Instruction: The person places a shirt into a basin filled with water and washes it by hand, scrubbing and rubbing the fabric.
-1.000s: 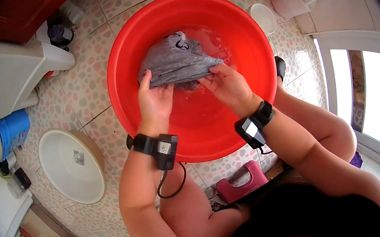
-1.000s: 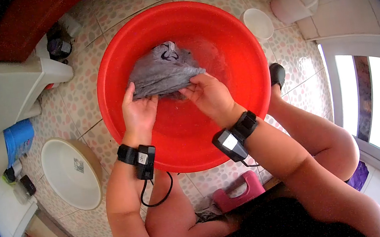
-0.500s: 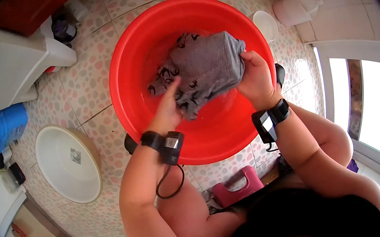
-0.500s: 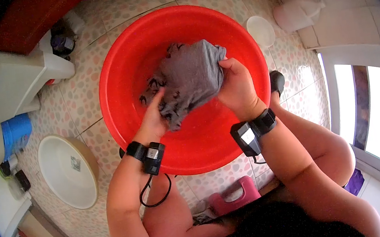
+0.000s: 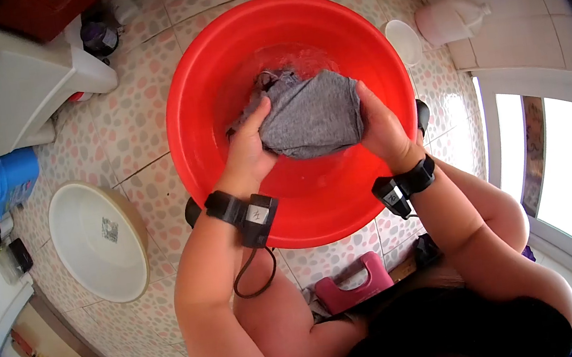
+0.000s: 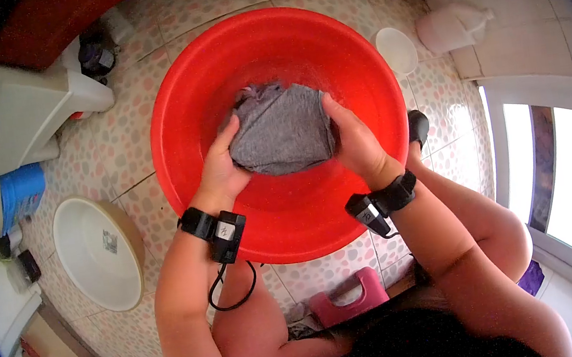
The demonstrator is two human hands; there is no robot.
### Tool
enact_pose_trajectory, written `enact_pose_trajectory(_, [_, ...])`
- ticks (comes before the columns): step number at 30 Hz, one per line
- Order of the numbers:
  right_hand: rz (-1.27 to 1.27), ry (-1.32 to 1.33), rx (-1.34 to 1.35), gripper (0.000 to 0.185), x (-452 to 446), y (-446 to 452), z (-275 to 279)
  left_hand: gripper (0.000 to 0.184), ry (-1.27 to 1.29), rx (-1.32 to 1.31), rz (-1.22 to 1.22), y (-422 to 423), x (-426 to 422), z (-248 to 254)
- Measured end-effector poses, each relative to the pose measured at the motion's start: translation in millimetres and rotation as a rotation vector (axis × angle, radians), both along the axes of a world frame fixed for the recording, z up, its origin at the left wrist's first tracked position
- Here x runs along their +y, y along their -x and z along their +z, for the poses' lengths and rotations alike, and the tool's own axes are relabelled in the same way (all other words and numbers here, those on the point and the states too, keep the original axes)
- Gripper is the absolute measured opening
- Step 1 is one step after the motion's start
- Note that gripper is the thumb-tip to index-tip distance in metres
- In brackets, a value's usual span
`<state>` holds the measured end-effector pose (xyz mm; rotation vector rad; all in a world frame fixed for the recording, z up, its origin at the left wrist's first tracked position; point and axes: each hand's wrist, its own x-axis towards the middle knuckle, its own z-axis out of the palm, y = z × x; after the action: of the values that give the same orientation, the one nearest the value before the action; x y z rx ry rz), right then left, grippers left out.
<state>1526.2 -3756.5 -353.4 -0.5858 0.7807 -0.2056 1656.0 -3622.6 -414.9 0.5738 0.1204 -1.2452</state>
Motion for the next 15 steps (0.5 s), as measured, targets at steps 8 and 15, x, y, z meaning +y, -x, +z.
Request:
enact_pose_trajectory(8, [-0.028, 0.315, 0.067, 0.033, 10.7, -11.9, -7.0, 0.046, -0.041, -0.117, 0.099, -12.9, 4.0, 16.1])
enact_pose_trajectory(15, [-0.002, 0.316, 0.011, 0.032, 7.7, -14.3, -15.8, 0.047, -0.077, -0.184, 0.119, -13.6, 6.8, 10.6])
